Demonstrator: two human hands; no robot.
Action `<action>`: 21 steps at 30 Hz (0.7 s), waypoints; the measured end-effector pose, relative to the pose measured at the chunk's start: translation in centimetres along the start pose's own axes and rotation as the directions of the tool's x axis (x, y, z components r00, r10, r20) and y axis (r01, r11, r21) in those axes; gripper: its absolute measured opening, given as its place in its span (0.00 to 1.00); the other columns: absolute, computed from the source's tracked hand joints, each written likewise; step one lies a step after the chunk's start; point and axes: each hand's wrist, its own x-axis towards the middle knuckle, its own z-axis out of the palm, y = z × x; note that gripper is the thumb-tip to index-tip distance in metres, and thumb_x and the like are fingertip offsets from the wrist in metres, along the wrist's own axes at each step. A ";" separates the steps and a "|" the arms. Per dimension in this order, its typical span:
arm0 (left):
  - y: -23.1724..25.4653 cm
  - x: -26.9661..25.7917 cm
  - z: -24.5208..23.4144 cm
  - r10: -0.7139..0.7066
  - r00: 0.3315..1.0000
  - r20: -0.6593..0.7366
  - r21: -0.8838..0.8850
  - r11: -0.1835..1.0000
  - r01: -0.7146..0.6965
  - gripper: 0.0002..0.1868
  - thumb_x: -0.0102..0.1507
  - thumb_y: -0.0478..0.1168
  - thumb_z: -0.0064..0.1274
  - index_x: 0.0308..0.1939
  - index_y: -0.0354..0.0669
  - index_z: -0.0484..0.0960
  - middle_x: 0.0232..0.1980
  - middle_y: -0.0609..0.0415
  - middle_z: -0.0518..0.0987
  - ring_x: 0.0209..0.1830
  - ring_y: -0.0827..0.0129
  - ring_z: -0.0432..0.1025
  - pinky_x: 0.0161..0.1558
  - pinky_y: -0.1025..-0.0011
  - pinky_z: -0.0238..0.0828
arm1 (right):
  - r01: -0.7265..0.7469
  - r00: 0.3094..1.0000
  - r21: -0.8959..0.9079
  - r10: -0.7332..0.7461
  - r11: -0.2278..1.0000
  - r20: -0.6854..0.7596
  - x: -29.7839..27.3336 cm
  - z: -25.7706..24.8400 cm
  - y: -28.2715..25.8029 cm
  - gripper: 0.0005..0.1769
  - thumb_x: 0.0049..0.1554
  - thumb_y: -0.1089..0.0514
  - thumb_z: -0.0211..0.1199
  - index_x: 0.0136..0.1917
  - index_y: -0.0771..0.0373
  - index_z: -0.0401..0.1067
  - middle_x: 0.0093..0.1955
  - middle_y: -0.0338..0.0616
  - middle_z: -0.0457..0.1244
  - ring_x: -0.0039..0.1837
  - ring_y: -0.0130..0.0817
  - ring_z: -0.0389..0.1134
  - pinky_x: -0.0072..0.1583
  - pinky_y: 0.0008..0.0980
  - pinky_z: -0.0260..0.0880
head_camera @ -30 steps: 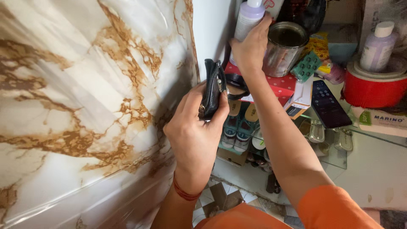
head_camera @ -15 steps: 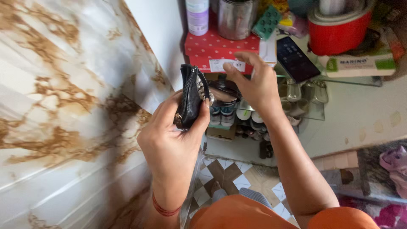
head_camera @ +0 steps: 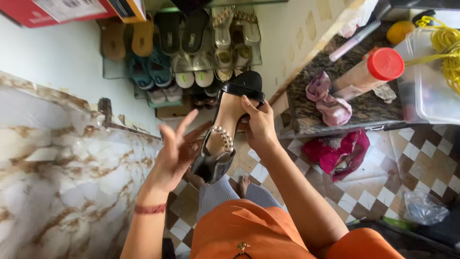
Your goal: The person cleans a pair of black sneakers with a brush and cloth, then wipes the floor with a cloth and a spray bottle. They also wipe a pair of black high-heeled shoes and place them into a pink bag.
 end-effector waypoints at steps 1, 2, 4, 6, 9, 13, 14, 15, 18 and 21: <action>-2.4 1.2 -0.3 -0.136 0.990 -0.023 0.001 0.991 0.136 0.50 0.64 0.71 0.44 0.78 0.37 0.58 0.73 0.43 0.71 0.61 0.65 0.78 0.59 0.68 0.80 | 0.002 1.000 -0.025 -0.003 1.000 -0.020 -0.6 -1.6 0.6 0.10 0.60 0.58 0.64 0.54 0.60 0.70 0.46 0.40 0.68 0.42 0.31 0.71 0.35 0.35 0.75; -4.4 2.1 -0.6 -0.261 0.964 -0.051 0.001 0.965 0.262 0.49 0.66 0.70 0.40 0.78 0.34 0.62 0.70 0.39 0.75 0.61 0.66 0.78 0.59 0.69 0.80 | 0.004 1.000 -0.051 -0.005 0.999 -0.030 -1.0 -2.3 1.0 0.11 0.58 0.58 0.63 0.54 0.59 0.69 0.45 0.38 0.69 0.42 0.29 0.72 0.36 0.35 0.75; -8.0 2.8 -0.8 -0.280 0.959 -0.047 -0.054 0.959 0.278 0.39 0.70 0.59 0.45 0.76 0.33 0.63 0.64 0.37 0.76 0.52 0.62 0.80 0.52 0.66 0.81 | 0.262 0.950 -0.160 -0.225 0.952 0.218 -2.3 -3.9 0.2 0.15 0.65 0.58 0.64 0.62 0.65 0.68 0.54 0.40 0.69 0.51 0.27 0.70 0.50 0.30 0.74; -11.2 2.7 -0.5 -0.265 0.961 -0.075 -0.131 0.958 0.254 0.32 0.71 0.49 0.48 0.76 0.36 0.63 0.62 0.37 0.78 0.46 0.61 0.80 0.47 0.66 0.81 | 0.298 0.934 -0.385 -0.182 0.874 0.309 -3.4 -5.1 -2.1 0.16 0.67 0.55 0.64 0.63 0.66 0.69 0.54 0.42 0.69 0.50 0.24 0.69 0.51 0.29 0.76; -14.3 0.8 0.1 -0.223 0.963 -0.153 -0.229 0.956 0.185 0.30 0.71 0.42 0.48 0.77 0.42 0.61 0.60 0.38 0.79 0.42 0.66 0.79 0.42 0.68 0.79 | 0.612 0.675 -0.777 -0.610 0.148 0.415 -3.7 -7.9 -7.6 0.14 0.64 0.55 0.64 0.61 0.61 0.78 0.56 0.48 0.71 0.48 0.33 0.74 0.48 0.36 0.77; -15.8 -1.5 -0.2 -0.223 0.959 -0.176 -0.284 0.944 0.167 0.30 0.72 0.50 0.43 0.76 0.45 0.60 0.58 0.40 0.80 0.42 0.65 0.79 0.42 0.66 0.82 | 0.279 0.532 -0.828 -0.639 -0.487 0.555 0.1 -14.1 -9.2 0.19 0.62 0.62 0.67 0.66 0.66 0.74 0.67 0.56 0.63 0.66 0.57 0.63 0.62 0.50 0.62; -16.0 -1.7 -0.4 -0.222 0.960 -0.173 -0.312 0.936 0.160 0.31 0.72 0.53 0.41 0.76 0.47 0.60 0.58 0.41 0.81 0.43 0.65 0.80 0.43 0.67 0.82 | 0.277 0.542 -0.821 -0.624 -0.499 0.563 1.2 -15.5 -8.4 0.23 0.59 0.64 0.67 0.67 0.69 0.72 0.67 0.60 0.61 0.64 0.59 0.63 0.59 0.52 0.62; -16.2 -1.8 -0.8 -0.255 0.948 -0.188 -0.361 0.916 0.175 0.31 0.72 0.54 0.40 0.76 0.45 0.61 0.57 0.41 0.81 0.44 0.65 0.80 0.43 0.67 0.83 | 0.276 0.551 -0.814 -0.609 -0.512 0.570 2.2 -16.7 -7.8 0.27 0.56 0.66 0.66 0.68 0.73 0.71 0.67 0.63 0.60 0.62 0.61 0.63 0.56 0.55 0.62; -17.5 -3.6 -2.3 -0.306 0.918 -0.254 -0.466 0.870 0.161 0.32 0.74 0.57 0.37 0.75 0.41 0.63 0.56 0.42 0.81 0.44 0.64 0.80 0.43 0.66 0.83 | 0.347 0.561 -0.811 -0.589 -0.471 0.581 2.8 -18.2 -7.2 0.21 0.60 0.73 0.59 0.66 0.71 0.69 0.66 0.59 0.59 0.66 0.56 0.63 0.62 0.52 0.67; -18.9 -4.4 -4.2 -0.237 0.918 -0.317 -0.442 0.894 0.078 0.30 0.74 0.57 0.37 0.74 0.44 0.64 0.55 0.42 0.81 0.43 0.63 0.80 0.42 0.67 0.82 | 0.444 0.580 -0.843 -0.619 -0.303 0.529 -0.7 -15.5 -4.7 0.19 0.68 0.73 0.58 0.71 0.65 0.70 0.65 0.54 0.61 0.66 0.47 0.64 0.63 0.45 0.72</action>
